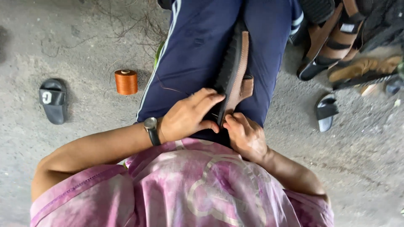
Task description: Hand-stitching the leather upper of a sandal to its sole using a needle and thread.
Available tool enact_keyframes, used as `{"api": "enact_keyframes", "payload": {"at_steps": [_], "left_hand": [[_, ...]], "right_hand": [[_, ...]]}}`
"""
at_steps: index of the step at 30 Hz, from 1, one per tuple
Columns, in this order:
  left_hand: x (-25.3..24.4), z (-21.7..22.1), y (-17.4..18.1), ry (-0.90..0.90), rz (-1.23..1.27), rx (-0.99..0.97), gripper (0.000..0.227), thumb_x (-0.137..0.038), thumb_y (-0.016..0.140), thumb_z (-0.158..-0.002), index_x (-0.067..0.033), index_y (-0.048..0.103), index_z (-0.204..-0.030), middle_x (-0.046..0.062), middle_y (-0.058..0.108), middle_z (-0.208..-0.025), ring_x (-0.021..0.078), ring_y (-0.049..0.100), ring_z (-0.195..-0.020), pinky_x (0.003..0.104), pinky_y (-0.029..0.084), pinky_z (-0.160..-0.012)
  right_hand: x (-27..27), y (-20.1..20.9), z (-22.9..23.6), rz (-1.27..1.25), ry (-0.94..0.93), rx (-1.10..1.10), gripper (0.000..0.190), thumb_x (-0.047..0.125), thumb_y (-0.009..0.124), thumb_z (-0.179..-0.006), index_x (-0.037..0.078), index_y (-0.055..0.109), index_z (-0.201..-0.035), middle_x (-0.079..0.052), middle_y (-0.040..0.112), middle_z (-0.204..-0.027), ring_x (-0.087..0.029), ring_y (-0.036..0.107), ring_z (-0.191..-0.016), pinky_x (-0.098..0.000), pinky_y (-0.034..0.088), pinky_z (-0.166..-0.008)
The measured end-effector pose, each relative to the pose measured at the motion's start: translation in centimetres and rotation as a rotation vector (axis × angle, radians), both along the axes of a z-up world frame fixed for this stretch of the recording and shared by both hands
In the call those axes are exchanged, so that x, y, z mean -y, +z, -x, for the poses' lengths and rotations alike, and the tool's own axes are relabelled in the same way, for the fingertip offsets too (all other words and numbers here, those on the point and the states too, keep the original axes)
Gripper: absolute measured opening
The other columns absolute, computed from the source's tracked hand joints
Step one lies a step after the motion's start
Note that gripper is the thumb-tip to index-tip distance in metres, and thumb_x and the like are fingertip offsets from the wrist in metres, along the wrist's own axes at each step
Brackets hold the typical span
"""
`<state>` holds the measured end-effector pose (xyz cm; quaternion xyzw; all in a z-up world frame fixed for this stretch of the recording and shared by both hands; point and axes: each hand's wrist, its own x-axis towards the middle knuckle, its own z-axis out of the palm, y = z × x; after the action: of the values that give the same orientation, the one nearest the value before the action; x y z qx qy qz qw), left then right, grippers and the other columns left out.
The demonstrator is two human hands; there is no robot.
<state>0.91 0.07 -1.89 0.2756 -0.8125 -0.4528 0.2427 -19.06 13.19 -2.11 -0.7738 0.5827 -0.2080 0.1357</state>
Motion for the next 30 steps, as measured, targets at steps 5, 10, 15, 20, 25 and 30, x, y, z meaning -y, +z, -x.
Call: {"api": "enact_keyframes", "payload": {"at_steps": [5,10,15,20,25,30], "left_hand": [[0.0,-1.4,3.7,0.074,-0.08,0.017,0.043,-0.034,0.082,-0.083,-0.0098,0.05,-0.07,0.004,0.055,-0.093,0.03,0.064,-0.073,0.037,0.055,-0.057],[-0.6,-1.6,2.4,-0.009,-1.015,-0.247,0.01,-0.012,0.062,-0.098,-0.0082,0.068,-0.106,0.011,0.07,-0.09,0.0143,0.066,-0.059,0.022,0.052,-0.045],[-1.4,-0.3,1.2,-0.053,-0.878,0.075,0.035,-0.014,0.078,-0.082,-0.0137,0.053,-0.106,0.003,0.069,-0.072,0.0165,0.064,-0.051,0.027,0.046,-0.046],[-1.7,1.9,2.4,-0.043,0.275,0.172,0.016,-0.028,0.067,-0.091,-0.0157,0.062,-0.1,0.006,0.055,-0.095,0.0256,0.061,-0.078,0.036,0.052,-0.054],[-2.8,1.6,1.9,-0.135,0.317,-0.053,0.026,-0.014,0.039,-0.106,-0.0138,0.064,-0.098,0.004,0.048,-0.078,0.0246,0.055,-0.069,0.033,0.048,-0.052],[-1.7,1.4,2.5,-0.205,0.551,-0.148,0.034,-0.009,0.043,-0.105,-0.0142,0.058,-0.075,0.001,0.04,-0.073,0.0194,0.048,-0.065,0.025,0.042,-0.05]], "right_hand": [[0.1,1.4,0.5,-0.124,-0.078,0.171,0.034,0.025,0.07,-0.094,0.003,0.067,-0.12,-0.012,0.071,-0.096,-0.031,0.071,-0.066,-0.0383,0.058,-0.054],[0.6,1.6,0.0,-0.091,-0.106,0.29,0.03,0.018,0.073,-0.091,-0.001,0.068,-0.115,-0.014,0.073,-0.093,-0.032,0.071,-0.066,-0.0375,0.057,-0.051],[1.6,5.4,1.3,-0.083,-0.023,0.062,0.031,0.019,0.07,-0.093,0.008,0.07,-0.122,-0.004,0.071,-0.094,-0.024,0.072,-0.07,-0.0299,0.057,-0.052],[2.2,10.2,4.1,-0.309,0.117,-0.217,0.048,0.018,0.058,-0.092,0.025,0.059,-0.139,-0.002,0.056,-0.094,-0.022,0.068,-0.063,-0.0379,0.06,-0.055],[-0.1,7.6,5.0,-0.432,0.08,0.018,0.034,0.015,0.061,-0.091,0.023,0.065,-0.124,-0.006,0.061,-0.111,-0.029,0.073,-0.072,-0.0427,0.062,-0.062],[-1.6,5.4,7.4,-0.224,0.084,0.018,0.018,0.013,0.059,-0.095,0.016,0.07,-0.109,-0.007,0.062,-0.096,-0.028,0.068,-0.06,-0.0401,0.058,-0.053]]}}
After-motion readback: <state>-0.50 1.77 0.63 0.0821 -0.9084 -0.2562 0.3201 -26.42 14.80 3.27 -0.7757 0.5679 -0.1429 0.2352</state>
